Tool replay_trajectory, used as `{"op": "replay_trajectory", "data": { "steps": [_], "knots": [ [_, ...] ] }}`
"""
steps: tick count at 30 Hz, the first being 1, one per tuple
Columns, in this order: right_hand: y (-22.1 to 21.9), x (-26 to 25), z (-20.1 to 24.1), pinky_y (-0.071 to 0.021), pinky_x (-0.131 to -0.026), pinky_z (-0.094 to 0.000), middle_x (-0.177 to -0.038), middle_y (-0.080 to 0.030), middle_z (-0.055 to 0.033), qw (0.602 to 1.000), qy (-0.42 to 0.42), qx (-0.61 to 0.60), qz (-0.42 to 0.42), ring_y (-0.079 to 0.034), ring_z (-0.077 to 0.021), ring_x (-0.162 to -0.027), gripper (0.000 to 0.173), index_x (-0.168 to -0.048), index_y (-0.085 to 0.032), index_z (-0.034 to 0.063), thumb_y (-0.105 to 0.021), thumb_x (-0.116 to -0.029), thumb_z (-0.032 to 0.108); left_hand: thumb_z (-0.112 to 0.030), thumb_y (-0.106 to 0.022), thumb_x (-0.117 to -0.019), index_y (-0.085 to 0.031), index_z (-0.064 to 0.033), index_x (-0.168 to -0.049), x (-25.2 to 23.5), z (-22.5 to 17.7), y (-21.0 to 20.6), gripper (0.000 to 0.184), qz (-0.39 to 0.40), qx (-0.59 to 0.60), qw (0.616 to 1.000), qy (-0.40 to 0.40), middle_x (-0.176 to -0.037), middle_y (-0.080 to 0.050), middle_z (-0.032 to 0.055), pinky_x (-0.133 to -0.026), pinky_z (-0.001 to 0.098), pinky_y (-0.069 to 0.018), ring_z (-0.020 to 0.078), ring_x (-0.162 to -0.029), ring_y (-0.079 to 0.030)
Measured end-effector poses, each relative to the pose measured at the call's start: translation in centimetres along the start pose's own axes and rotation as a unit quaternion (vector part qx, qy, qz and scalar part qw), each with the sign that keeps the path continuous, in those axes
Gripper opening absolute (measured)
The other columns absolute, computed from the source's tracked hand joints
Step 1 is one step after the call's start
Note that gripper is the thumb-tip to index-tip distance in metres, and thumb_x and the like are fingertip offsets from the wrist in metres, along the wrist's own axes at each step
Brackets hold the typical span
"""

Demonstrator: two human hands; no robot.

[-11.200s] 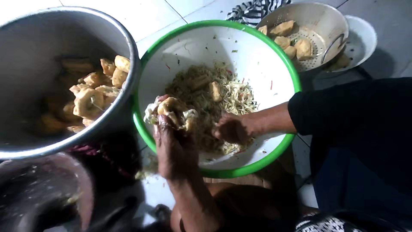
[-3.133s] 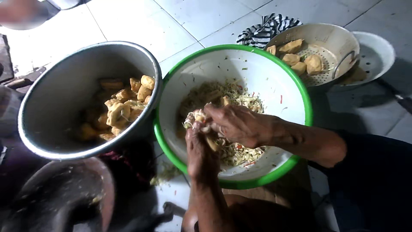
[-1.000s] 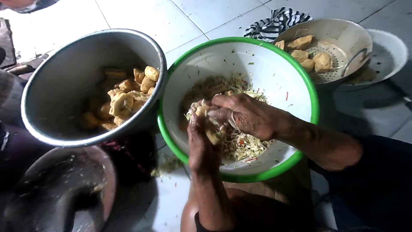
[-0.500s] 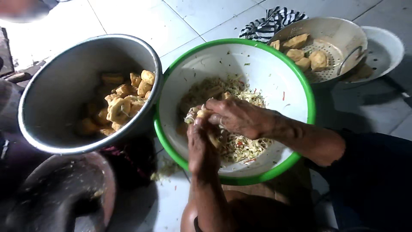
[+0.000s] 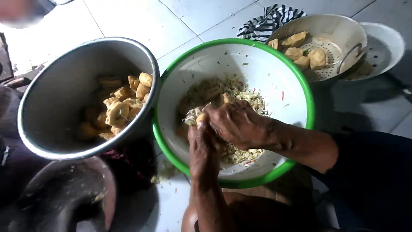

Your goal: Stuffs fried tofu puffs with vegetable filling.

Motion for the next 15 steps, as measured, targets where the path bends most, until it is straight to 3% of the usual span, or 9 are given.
{"op": "replay_trajectory", "data": {
  "steps": [2,4,6,8,9,12,14,15],
  "knots": [
    [-0.2,-0.2,-0.4,-0.0511,-0.065,-0.0510,-0.081,-0.067,-0.0144,0.998,-0.006,-0.050,0.023,-0.069,-0.0345,-0.076,0.025,-0.118,-0.064,0.0037,-0.053,-0.1046,0.022,-0.033,-0.042,-0.1071,-0.058,-0.0182,-0.113,0.0,0.1,0.0,0.023,0.000,0.022,1.000,0.001,-0.089,-0.067,-0.0077,-0.070,0.0197,-0.0572,0.0001,-0.080,-0.066],
    [0.0,-0.1,-1.1,-0.0549,-0.073,-0.0504,-0.091,-0.070,-0.0151,0.989,0.005,-0.144,0.026,-0.070,-0.0316,-0.083,0.030,-0.130,-0.061,0.0041,-0.054,-0.1043,0.018,-0.031,-0.038,-0.1081,-0.058,-0.0169,-0.114,-0.1,0.2,-0.1,0.025,-0.001,0.051,0.999,-0.007,-0.090,-0.068,-0.0064,-0.070,0.0205,-0.0582,0.0014,-0.082,-0.067],
    [0.5,0.2,-1.9,-0.0562,-0.087,-0.0421,-0.109,-0.070,-0.0149,0.969,0.027,-0.245,0.006,-0.069,-0.0225,-0.097,0.036,-0.137,-0.058,0.0026,-0.057,-0.1035,0.018,-0.027,-0.037,-0.1082,-0.054,-0.0146,-0.125,-0.1,-0.1,0.3,0.027,-0.006,0.076,0.997,-0.028,-0.100,-0.068,-0.0046,-0.078,0.0230,-0.0589,0.0038,-0.091,-0.068],
    [1.3,0.9,-1.8,-0.0540,-0.092,-0.0319,-0.119,-0.067,-0.0138,0.950,0.054,-0.306,-0.028,-0.066,-0.0145,-0.102,0.046,-0.144,-0.051,0.0019,-0.058,-0.1023,0.020,-0.021,-0.035,-0.1071,-0.051,-0.0146,-0.131,-0.2,-0.2,0.6,0.029,-0.011,0.090,0.995,-0.039,-0.104,-0.066,-0.0044,-0.083,0.0236,-0.0577,0.0041,-0.095,-0.066],
    [1.6,1.3,-1.5,-0.0524,-0.093,-0.0304,-0.124,-0.065,-0.0145,0.946,0.062,-0.314,-0.043,-0.064,-0.0143,-0.105,0.052,-0.148,-0.047,0.0008,-0.059,-0.1006,0.019,-0.018,-0.037,-0.1061,-0.052,-0.0155,-0.130,-0.3,-0.3,0.5,0.028,-0.008,0.093,0.995,-0.038,-0.103,-0.066,-0.0049,-0.083,0.0228,-0.0573,0.0035,-0.094,-0.066],
    [0.7,1.9,-0.4,-0.0458,-0.109,-0.0340,-0.149,-0.053,-0.0164,0.959,0.050,-0.274,-0.053,-0.056,-0.0207,-0.131,0.074,-0.158,-0.033,0.0006,-0.068,-0.0934,0.008,-0.013,-0.044,-0.1026,-0.060,-0.0195,-0.115,-0.1,-0.5,0.1,0.021,0.008,0.107,0.994,-0.033,-0.099,-0.070,-0.0063,-0.081,0.0232,-0.0582,0.0031,-0.094,-0.068],
    [0.4,1.6,-0.5,-0.0489,-0.105,-0.0355,-0.148,-0.054,-0.0166,0.956,0.055,-0.278,-0.082,-0.058,-0.0225,-0.129,0.077,-0.157,-0.035,-0.0003,-0.067,-0.0880,-0.004,-0.021,-0.049,-0.1039,-0.058,-0.0189,-0.124,-0.2,-0.7,-0.2,0.023,0.053,0.137,0.988,-0.045,-0.113,-0.068,-0.0055,-0.092,0.0261,-0.0554,0.0050,-0.106,-0.064],
    [0.3,1.3,-1.0,-0.0516,-0.102,-0.0345,-0.144,-0.057,-0.0148,0.948,0.057,-0.299,-0.093,-0.061,-0.0195,-0.125,0.072,-0.155,-0.039,0.0001,-0.065,-0.0881,-0.005,-0.024,-0.049,-0.1048,-0.057,-0.0191,-0.128,-0.3,-0.7,-0.2,0.025,0.061,0.157,0.985,-0.046,-0.117,-0.066,-0.0053,-0.092,0.0253,-0.0549,0.0048,-0.108,-0.063]
  ]
}}
Point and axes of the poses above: each hand's wrist, its own x-axis away from the middle knuckle, its own y-axis out of the back of the hand, z = x × y, the point moved 10 cm from there along -x, towards the middle knuckle
